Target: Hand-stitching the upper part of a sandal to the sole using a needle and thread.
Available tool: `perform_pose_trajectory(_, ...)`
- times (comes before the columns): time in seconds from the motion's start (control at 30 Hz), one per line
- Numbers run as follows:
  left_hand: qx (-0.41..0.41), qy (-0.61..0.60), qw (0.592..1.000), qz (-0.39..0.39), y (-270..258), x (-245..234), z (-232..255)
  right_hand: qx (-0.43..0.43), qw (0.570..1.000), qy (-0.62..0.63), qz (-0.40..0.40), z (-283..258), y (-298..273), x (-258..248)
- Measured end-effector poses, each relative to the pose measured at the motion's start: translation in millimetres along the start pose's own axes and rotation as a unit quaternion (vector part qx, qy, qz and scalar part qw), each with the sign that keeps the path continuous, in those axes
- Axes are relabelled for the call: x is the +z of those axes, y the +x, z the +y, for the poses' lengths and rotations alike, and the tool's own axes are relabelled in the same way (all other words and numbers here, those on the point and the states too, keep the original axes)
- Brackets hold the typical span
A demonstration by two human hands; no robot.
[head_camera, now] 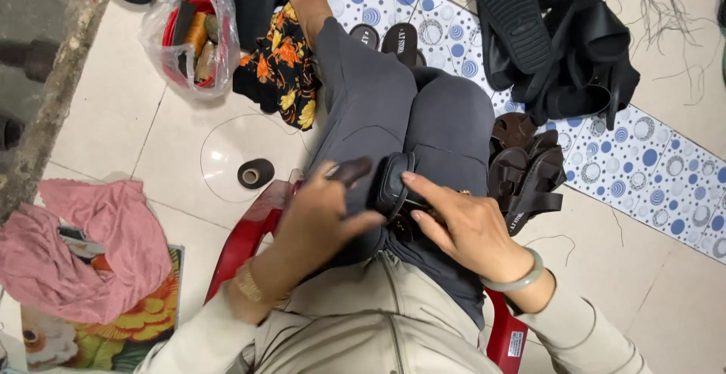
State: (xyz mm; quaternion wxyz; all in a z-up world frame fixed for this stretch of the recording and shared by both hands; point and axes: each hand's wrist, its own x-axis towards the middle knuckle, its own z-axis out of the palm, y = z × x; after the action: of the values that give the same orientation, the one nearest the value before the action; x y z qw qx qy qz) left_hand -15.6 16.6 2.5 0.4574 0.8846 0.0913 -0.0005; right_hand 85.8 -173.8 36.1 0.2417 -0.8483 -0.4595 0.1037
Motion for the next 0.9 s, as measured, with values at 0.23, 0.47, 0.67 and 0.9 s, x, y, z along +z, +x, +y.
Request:
perform_pose_trajectory(0.23, 0.038, -0.309, 0.919, -0.242, 2, -68, 44, -0.003, 1.0, -0.018, -0.023, -6, -4, -2)
perform_pose_trajectory(0.47, 0.063, -0.087, 0.993, 0.053, 11, -5, -6, 0.02, 0.999, 0.029, 0.024, -16, 2, -1)
perform_pose_trajectory(0.67, 0.012, -0.2, 0.98, 0.006, 9, -31, 25, 0.002, 0.998, 0.041, 0.041, -8, -4, 1)
perform_pose_trajectory(0.9, 0.046, -0.045, 0.998, 0.025, 6, -65, 6, -0.012, 0.999, 0.034, 0.039, -6, -3, -6)
